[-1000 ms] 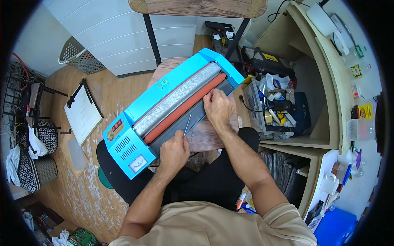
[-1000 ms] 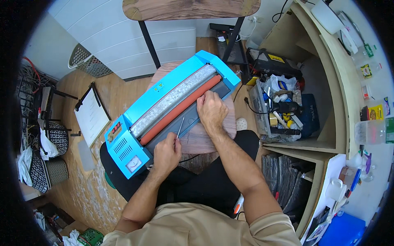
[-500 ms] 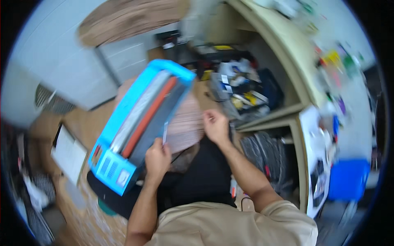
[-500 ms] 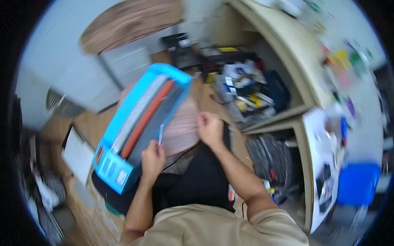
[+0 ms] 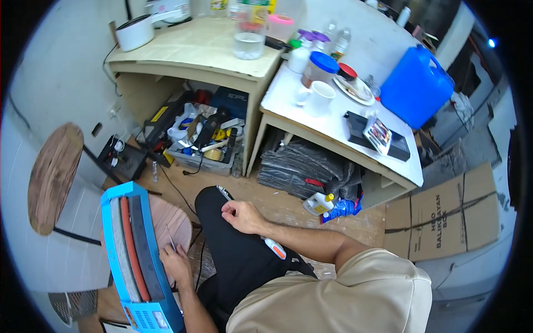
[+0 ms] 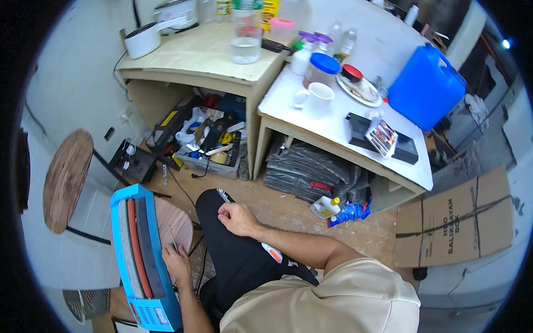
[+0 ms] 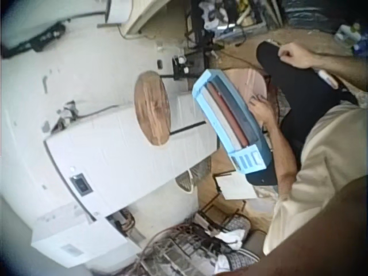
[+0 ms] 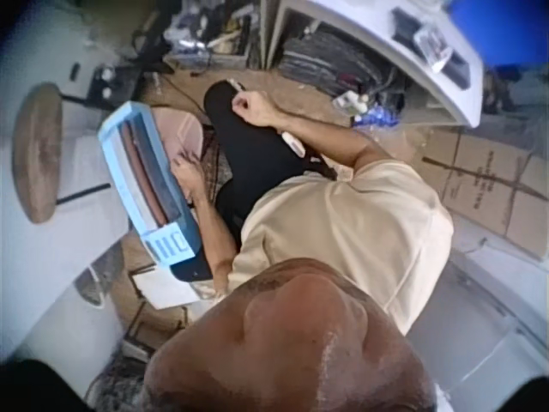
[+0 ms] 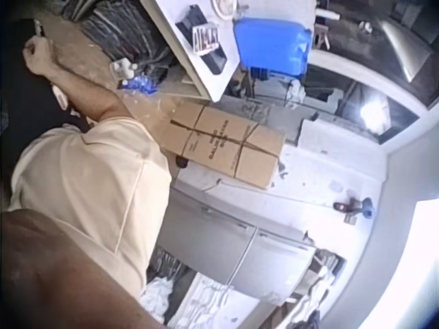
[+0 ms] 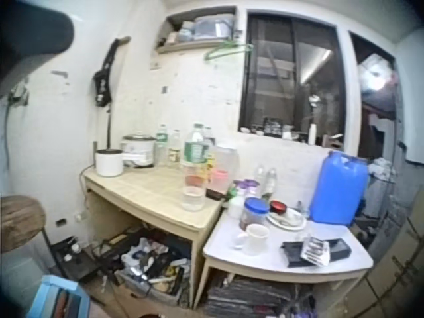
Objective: Repairing a laminating machine by adjusting the internal rollers using pliers.
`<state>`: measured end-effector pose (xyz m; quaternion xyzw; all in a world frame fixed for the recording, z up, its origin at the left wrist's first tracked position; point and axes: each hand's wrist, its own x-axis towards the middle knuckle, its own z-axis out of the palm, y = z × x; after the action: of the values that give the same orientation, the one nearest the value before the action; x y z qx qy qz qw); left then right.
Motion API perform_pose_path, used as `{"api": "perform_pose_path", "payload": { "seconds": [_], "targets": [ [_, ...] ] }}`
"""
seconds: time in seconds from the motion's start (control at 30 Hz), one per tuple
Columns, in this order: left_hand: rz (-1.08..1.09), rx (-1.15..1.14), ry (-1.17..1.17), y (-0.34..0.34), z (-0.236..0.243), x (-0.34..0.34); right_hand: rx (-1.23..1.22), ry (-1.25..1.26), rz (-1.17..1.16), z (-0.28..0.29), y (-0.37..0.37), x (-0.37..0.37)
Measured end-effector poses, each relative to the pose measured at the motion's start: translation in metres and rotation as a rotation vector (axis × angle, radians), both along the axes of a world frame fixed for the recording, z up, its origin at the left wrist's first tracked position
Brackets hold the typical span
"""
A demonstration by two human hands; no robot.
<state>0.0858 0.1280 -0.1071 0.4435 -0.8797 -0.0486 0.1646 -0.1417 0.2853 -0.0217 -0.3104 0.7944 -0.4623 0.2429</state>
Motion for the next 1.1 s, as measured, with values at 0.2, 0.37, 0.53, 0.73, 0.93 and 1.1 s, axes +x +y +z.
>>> {"api": "perform_pose_path", "payload": {
  "seconds": [0.2,0.37,0.53,0.73,0.93,1.1],
  "targets": [
    [0.013,0.02,-0.002,0.004,0.002,0.01,0.026,-0.072,-0.076,-0.047,0.031,-0.011],
    [-0.003,0.013,-0.036,0.003,-0.007,0.027,0.09,-0.213,-0.101,-0.079,0.051,-0.013],
    [-0.021,0.004,-0.022,0.011,-0.005,0.028,0.16,-0.334,-0.152,-0.091,0.091,-0.011],
    [-0.022,-0.034,-0.047,0.022,0.002,0.037,0.169,-0.399,-0.215,-0.101,0.146,0.016],
    [-0.1,-0.126,0.078,0.038,0.014,0.049,0.24,-0.417,-0.217,-0.081,0.184,0.05],
    [-0.174,-0.003,0.228,0.086,0.056,0.095,0.265,-0.296,-0.158,-0.05,0.188,0.072]
  ]
}}
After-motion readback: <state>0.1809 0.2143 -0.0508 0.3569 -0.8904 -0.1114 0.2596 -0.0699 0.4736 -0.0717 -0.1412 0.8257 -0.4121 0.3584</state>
